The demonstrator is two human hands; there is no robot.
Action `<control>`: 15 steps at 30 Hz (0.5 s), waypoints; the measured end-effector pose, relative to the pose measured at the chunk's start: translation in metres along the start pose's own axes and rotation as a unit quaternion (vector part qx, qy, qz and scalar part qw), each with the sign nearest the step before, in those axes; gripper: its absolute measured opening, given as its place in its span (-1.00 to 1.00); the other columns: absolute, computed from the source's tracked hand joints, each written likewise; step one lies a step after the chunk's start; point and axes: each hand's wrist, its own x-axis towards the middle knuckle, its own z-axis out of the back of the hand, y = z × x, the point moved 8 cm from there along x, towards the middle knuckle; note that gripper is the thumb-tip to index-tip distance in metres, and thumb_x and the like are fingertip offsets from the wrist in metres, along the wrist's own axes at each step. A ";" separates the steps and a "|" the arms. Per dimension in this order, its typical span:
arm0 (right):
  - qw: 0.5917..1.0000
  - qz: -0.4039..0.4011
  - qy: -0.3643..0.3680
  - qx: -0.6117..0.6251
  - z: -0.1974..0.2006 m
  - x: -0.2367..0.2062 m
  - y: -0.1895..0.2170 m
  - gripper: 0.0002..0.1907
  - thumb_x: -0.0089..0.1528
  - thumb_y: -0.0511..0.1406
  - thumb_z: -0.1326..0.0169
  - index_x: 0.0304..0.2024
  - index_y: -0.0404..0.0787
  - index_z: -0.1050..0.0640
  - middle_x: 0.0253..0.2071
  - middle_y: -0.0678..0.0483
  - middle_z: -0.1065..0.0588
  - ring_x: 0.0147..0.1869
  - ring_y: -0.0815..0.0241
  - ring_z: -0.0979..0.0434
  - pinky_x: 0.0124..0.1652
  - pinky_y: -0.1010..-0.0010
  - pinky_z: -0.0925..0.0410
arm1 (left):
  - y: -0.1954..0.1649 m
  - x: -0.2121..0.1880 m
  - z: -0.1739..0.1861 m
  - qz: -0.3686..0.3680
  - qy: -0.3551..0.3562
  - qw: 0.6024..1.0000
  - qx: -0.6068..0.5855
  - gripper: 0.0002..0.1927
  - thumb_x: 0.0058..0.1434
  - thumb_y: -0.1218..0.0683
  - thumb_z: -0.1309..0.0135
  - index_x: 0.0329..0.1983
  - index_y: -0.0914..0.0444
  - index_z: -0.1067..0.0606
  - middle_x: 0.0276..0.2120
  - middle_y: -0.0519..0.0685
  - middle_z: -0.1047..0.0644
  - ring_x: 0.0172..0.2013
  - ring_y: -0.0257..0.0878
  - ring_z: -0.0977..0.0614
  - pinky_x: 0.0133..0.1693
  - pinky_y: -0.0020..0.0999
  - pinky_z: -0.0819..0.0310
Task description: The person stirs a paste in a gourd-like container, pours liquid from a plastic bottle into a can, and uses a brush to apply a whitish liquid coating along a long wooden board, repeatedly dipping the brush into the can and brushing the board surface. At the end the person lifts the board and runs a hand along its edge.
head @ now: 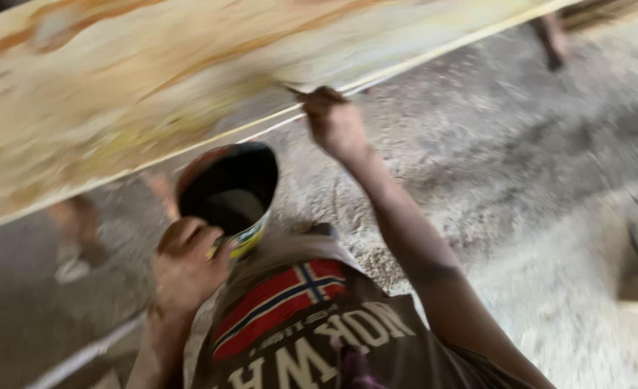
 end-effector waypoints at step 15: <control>0.988 0.115 0.103 -0.015 -0.145 0.033 0.185 -0.89 0.24 -0.50 0.00 -0.31 -0.27 -0.54 -0.46 -0.11 -0.48 -0.48 -0.03 -0.48 -0.50 0.12 -0.36 | 0.070 -0.154 0.144 0.213 -0.117 0.966 0.087 -0.78 -0.10 0.25 -0.34 -0.38 0.26 -0.57 -0.34 -0.02 -0.51 -0.32 -0.06 -0.59 -0.31 -0.18 -0.53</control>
